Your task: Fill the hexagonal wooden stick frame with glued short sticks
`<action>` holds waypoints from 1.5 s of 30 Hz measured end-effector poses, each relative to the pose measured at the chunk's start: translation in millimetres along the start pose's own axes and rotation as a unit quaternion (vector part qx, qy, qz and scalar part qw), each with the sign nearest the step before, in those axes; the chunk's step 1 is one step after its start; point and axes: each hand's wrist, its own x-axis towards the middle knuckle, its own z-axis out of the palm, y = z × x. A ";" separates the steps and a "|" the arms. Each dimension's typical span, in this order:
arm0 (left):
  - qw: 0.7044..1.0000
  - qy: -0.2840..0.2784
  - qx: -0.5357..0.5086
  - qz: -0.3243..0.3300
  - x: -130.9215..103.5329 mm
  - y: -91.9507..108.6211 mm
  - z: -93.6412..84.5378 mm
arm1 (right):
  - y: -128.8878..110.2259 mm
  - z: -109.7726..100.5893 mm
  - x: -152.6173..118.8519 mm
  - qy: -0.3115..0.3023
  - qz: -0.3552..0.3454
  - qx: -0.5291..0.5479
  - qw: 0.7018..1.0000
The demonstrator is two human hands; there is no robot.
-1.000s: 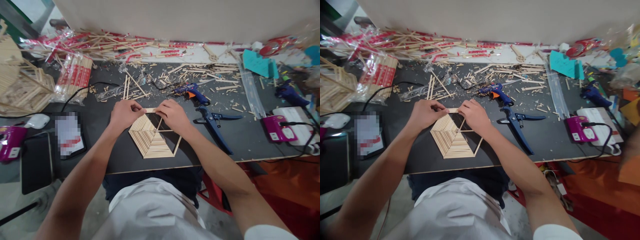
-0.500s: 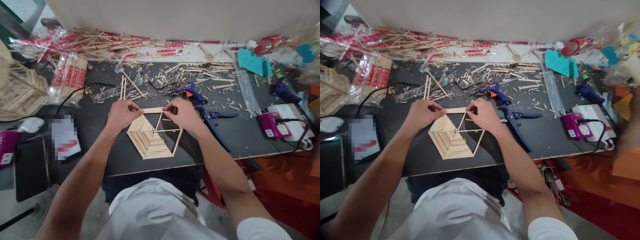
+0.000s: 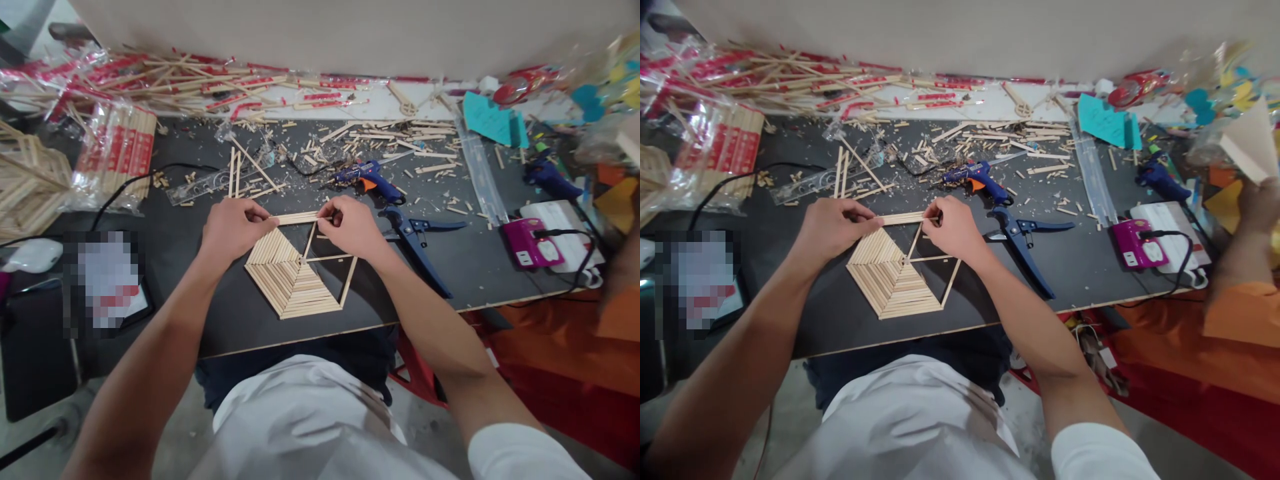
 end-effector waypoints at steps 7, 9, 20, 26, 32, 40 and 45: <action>1.000 -0.006 0.006 -0.020 -1.5 3.8 -1.1 | 2.0 1.5 0.6 0.006 0.016 0.028 0.999; 1.000 -0.008 0.009 -0.028 -2.2 5.4 -1.4 | 3.2 1.4 0.8 0.004 0.021 0.035 0.999; 0.996 -0.024 0.086 -0.001 -6.6 14.9 -1.9 | 3.6 -1.0 3.0 -0.011 0.033 0.055 0.998; 0.992 -0.028 0.122 0.017 -7.6 22.3 -1.2 | 4.1 -0.6 2.6 -0.010 0.034 0.060 0.998; 0.993 -0.011 0.111 0.038 -6.9 16.5 0.7 | 3.7 -0.7 3.6 -0.014 0.028 0.061 0.998; 0.950 0.039 0.162 0.264 -13.1 19.8 23.4 | 1.7 -2.2 4.5 -0.022 0.035 0.068 0.997; 0.886 0.063 0.314 0.336 -16.4 30.8 31.5 | 0.8 -2.4 5.6 -0.020 0.035 0.063 0.997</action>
